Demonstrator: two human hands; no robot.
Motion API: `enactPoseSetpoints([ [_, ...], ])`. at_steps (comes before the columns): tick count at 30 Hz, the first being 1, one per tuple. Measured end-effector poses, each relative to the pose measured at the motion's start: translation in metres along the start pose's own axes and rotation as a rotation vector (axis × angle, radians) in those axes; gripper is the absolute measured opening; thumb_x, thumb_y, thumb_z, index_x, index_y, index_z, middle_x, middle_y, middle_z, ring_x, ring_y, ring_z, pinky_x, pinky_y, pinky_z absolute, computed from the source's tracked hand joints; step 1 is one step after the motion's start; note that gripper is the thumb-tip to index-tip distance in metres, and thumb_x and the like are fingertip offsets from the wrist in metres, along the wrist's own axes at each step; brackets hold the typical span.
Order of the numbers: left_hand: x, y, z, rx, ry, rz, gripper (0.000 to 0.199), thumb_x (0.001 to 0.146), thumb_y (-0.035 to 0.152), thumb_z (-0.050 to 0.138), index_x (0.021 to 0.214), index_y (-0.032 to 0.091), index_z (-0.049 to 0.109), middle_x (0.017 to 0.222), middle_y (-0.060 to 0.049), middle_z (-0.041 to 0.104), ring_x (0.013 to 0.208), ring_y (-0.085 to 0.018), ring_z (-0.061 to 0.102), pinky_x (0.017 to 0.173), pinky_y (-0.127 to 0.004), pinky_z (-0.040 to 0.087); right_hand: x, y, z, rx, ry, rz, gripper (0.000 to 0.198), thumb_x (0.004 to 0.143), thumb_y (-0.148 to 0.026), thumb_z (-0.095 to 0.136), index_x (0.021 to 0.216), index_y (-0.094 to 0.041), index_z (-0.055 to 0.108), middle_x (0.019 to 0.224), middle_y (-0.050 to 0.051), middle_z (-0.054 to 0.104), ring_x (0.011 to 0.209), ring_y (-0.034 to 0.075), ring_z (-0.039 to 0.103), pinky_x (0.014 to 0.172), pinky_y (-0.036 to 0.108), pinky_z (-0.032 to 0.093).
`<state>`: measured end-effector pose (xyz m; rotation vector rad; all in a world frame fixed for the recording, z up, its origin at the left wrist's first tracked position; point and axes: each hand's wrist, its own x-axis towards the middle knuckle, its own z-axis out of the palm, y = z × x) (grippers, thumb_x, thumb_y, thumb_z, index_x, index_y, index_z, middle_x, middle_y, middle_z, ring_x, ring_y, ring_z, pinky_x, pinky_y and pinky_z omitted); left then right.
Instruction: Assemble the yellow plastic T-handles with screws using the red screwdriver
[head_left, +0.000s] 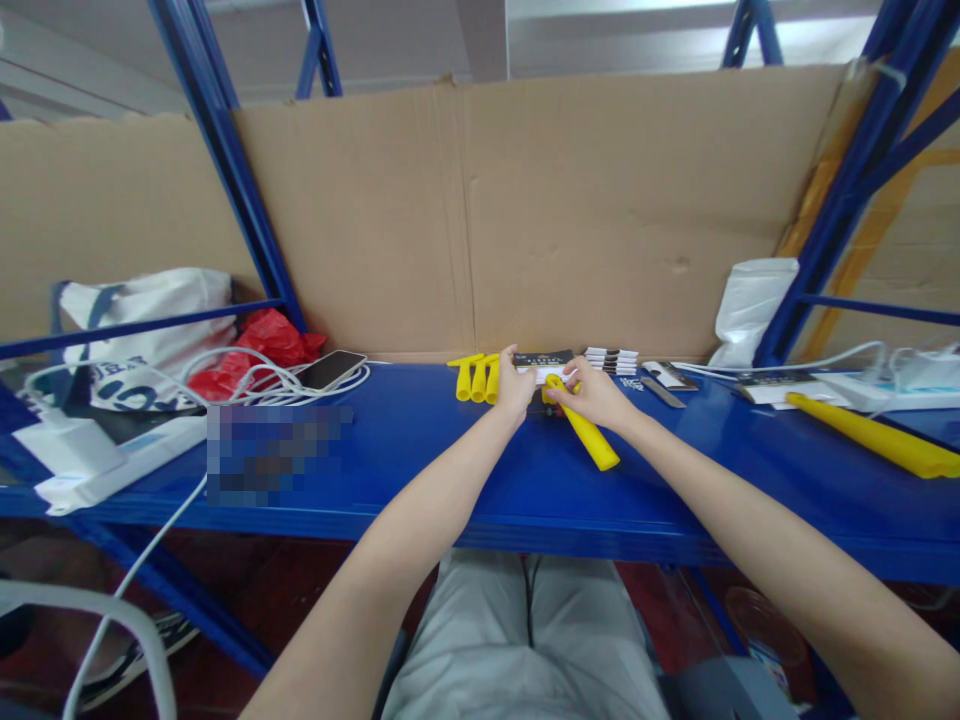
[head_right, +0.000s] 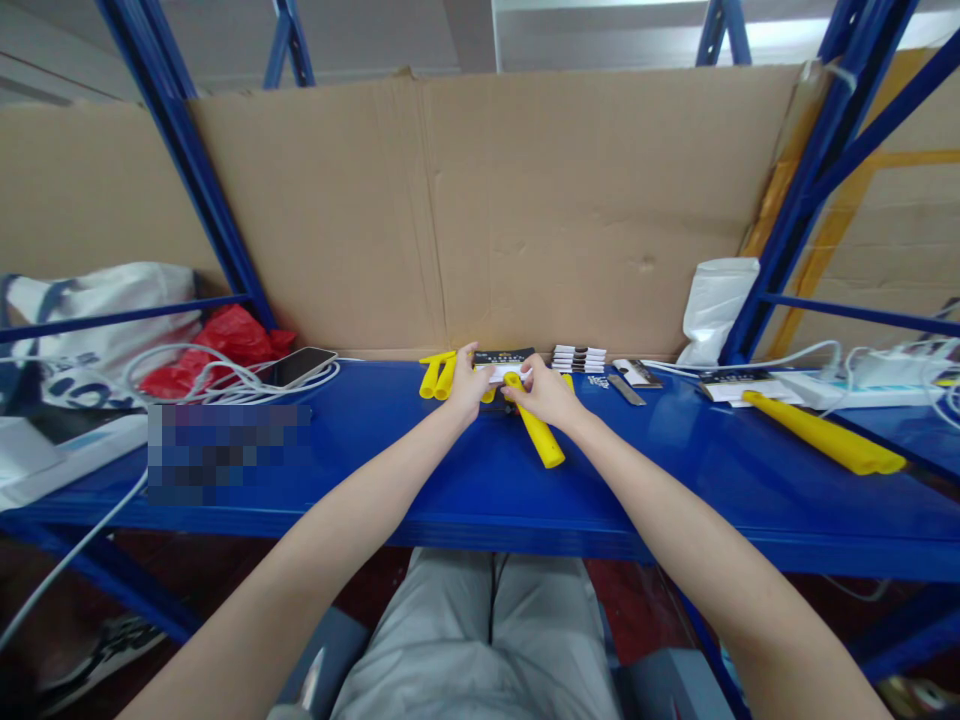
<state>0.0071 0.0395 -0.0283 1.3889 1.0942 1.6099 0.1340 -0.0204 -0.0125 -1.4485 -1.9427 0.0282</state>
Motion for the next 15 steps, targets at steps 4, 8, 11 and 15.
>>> enactPoseSetpoints([
  [4,-0.007,0.006,0.001,-0.017,-0.038,-0.054,0.062,0.064,-0.003,0.041,0.124,0.017,0.037,0.118,-0.010,0.052,0.099,-0.017,0.057,0.076,-0.026,0.050,-0.002,-0.002,0.003,-0.094,-0.105,-0.057,0.023,0.074,-0.017,0.051,0.095,-0.019,0.044,0.078,0.003,0.060,0.068,0.015,0.057,0.062,0.024,0.040],
  [8,-0.012,0.011,0.001,-0.008,-0.067,-0.086,0.063,0.062,-0.005,0.037,0.122,0.016,0.038,0.117,-0.010,0.052,0.100,-0.016,0.056,0.076,-0.025,0.050,-0.001,0.001,0.008,-0.198,-0.192,-0.152,0.020,0.076,-0.011,0.043,0.092,-0.017,0.053,0.092,0.008,0.061,0.085,0.018,0.057,0.076,0.027,0.041],
  [11,-0.014,0.014,0.001,-0.007,-0.051,-0.088,0.061,0.065,-0.005,0.038,0.122,0.014,0.038,0.117,-0.011,0.053,0.100,-0.016,0.056,0.076,-0.024,0.049,0.000,0.000,0.008,-0.229,-0.221,-0.155,0.028,0.078,-0.011,0.042,0.101,-0.017,0.057,0.101,0.010,0.060,0.094,0.018,0.056,0.084,0.028,0.040],
  [15,-0.016,0.021,0.001,-0.021,-0.063,-0.121,0.049,0.077,0.008,0.042,0.125,0.018,0.035,0.122,-0.011,0.049,0.094,-0.017,0.058,0.062,-0.023,0.051,-0.002,-0.004,0.003,-0.241,-0.226,-0.143,0.034,0.079,-0.011,0.042,0.108,-0.017,0.059,0.104,0.010,0.061,0.097,0.018,0.056,0.087,0.028,0.039],
])
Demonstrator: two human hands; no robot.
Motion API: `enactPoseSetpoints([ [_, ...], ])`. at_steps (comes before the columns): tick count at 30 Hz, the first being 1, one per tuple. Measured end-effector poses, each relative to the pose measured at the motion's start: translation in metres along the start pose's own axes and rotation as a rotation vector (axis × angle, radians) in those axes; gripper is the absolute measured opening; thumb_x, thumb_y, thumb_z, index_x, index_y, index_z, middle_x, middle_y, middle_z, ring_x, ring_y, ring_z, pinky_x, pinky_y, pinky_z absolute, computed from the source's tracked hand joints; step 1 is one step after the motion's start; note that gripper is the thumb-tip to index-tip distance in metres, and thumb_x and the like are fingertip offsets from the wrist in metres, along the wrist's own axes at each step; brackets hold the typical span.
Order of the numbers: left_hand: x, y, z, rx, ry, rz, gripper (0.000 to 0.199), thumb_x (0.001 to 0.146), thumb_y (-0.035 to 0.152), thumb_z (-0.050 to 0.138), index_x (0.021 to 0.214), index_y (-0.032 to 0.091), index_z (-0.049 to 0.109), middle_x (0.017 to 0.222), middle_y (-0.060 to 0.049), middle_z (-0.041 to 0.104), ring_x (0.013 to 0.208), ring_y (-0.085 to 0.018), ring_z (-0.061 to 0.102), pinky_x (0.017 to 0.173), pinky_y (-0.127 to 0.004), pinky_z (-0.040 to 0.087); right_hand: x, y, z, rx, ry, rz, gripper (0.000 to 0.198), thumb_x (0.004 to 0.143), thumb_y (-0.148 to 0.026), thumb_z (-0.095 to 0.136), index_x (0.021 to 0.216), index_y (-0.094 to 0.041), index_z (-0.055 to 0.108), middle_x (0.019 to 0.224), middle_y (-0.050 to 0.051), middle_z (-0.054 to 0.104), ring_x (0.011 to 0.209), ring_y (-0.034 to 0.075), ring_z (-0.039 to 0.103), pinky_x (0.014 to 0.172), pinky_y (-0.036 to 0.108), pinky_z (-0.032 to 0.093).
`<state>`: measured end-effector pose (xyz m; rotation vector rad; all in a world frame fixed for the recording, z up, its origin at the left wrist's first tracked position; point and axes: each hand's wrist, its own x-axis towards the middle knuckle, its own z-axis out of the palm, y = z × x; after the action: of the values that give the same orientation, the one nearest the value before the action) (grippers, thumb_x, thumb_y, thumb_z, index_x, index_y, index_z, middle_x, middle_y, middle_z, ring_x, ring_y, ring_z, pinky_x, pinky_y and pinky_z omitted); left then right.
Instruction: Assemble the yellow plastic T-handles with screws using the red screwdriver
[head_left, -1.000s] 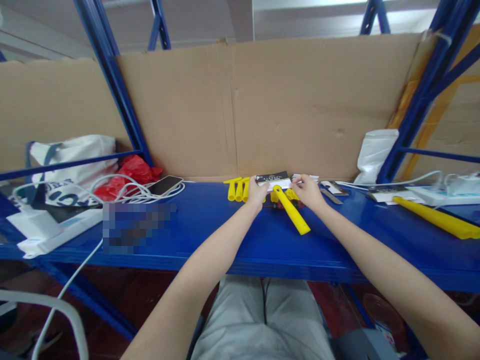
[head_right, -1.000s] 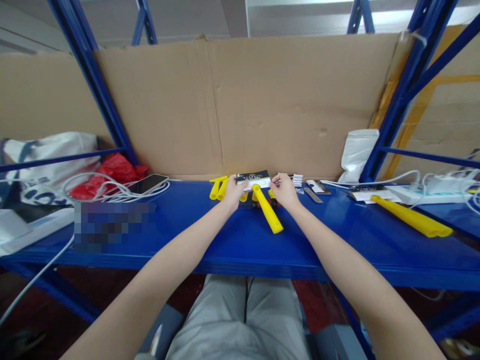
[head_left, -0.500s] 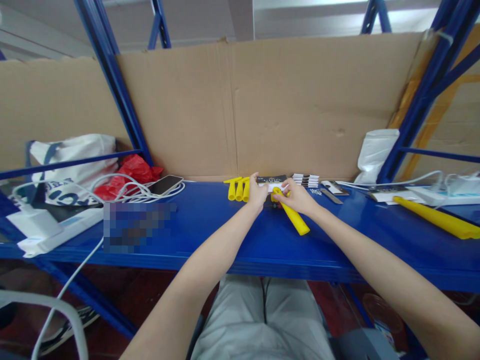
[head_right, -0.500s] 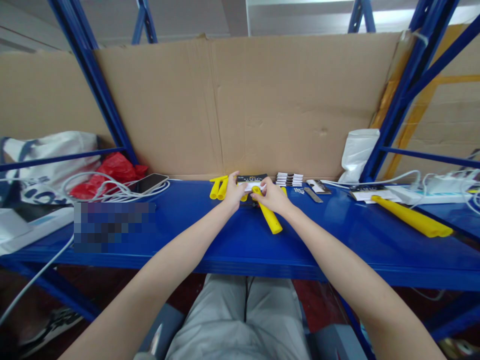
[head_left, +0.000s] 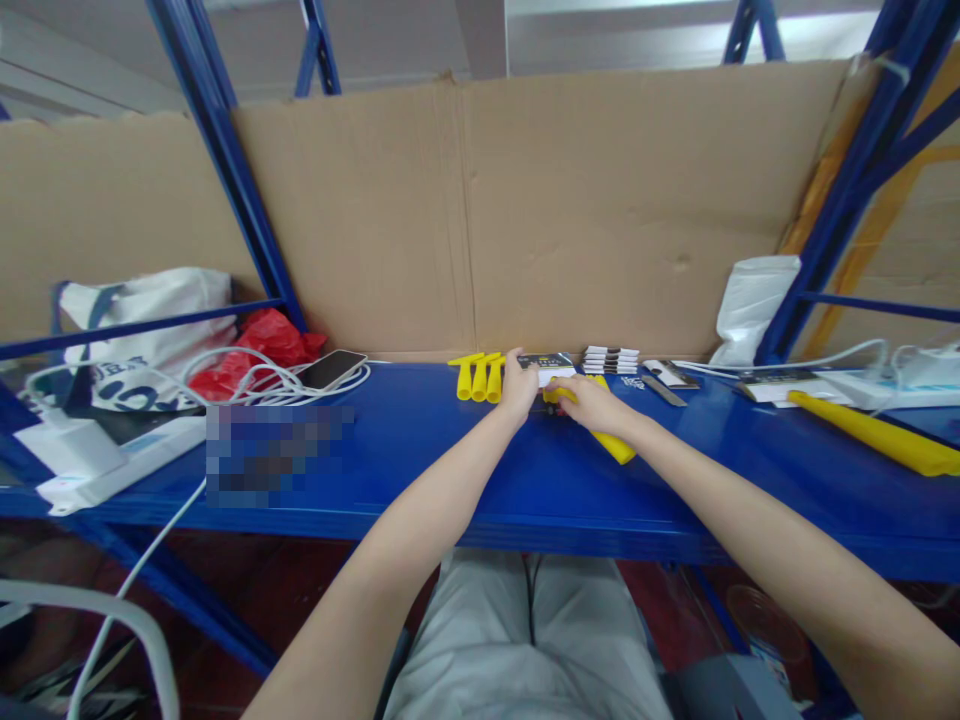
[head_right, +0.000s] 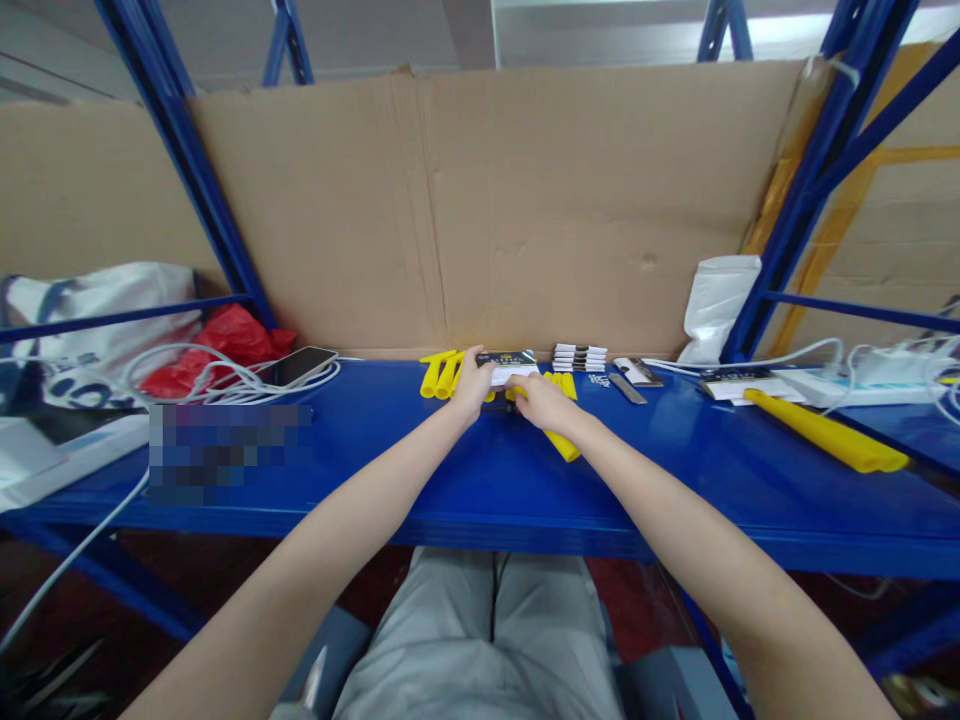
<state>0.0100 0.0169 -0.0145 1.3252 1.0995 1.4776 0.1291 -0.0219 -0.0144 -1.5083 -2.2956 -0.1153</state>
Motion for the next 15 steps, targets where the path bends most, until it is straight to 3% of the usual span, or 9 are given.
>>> enactPoseSetpoints([
  [3,-0.002,0.005,-0.001,-0.028,-0.003,-0.009,0.045,0.084,0.021,0.041,0.127,0.023,0.031,0.129,-0.010,0.043,0.087,-0.016,0.060,0.050,-0.020,0.049,-0.002,0.003,-0.008,-0.023,0.027,0.036,0.035,0.081,-0.014,0.041,0.112,-0.018,0.059,0.104,0.011,0.061,0.095,0.019,0.058,0.086,0.028,0.040],
  [7,-0.002,0.009,-0.002,-0.040,0.001,-0.036,0.045,0.087,0.023,0.035,0.131,0.025,0.025,0.132,-0.012,0.040,0.069,-0.010,0.062,0.042,-0.017,0.044,0.001,0.022,-0.033,-0.082,0.105,0.146,0.036,0.081,-0.016,0.041,0.112,-0.018,0.060,0.107,0.011,0.061,0.096,0.020,0.058,0.084,0.029,0.042],
  [11,-0.003,0.007,-0.001,-0.020,-0.028,-0.057,0.043,0.088,0.021,0.034,0.130,0.024,0.026,0.133,-0.013,0.038,0.061,-0.007,0.061,0.039,-0.015,0.041,0.001,0.057,-0.075,-0.172,0.168,0.294,0.038,0.081,-0.017,0.041,0.114,-0.018,0.059,0.108,0.010,0.062,0.096,0.021,0.058,0.080,0.029,0.042],
  [15,-0.004,0.006,0.002,-0.003,-0.074,-0.066,0.042,0.088,0.022,0.035,0.129,0.023,0.027,0.133,-0.013,0.039,0.061,-0.007,0.061,0.039,-0.014,0.040,-0.014,0.108,-0.113,-0.310,0.144,0.453,0.039,0.082,-0.017,0.041,0.117,-0.012,0.057,0.112,0.017,0.059,0.099,0.023,0.056,0.078,0.030,0.039],
])
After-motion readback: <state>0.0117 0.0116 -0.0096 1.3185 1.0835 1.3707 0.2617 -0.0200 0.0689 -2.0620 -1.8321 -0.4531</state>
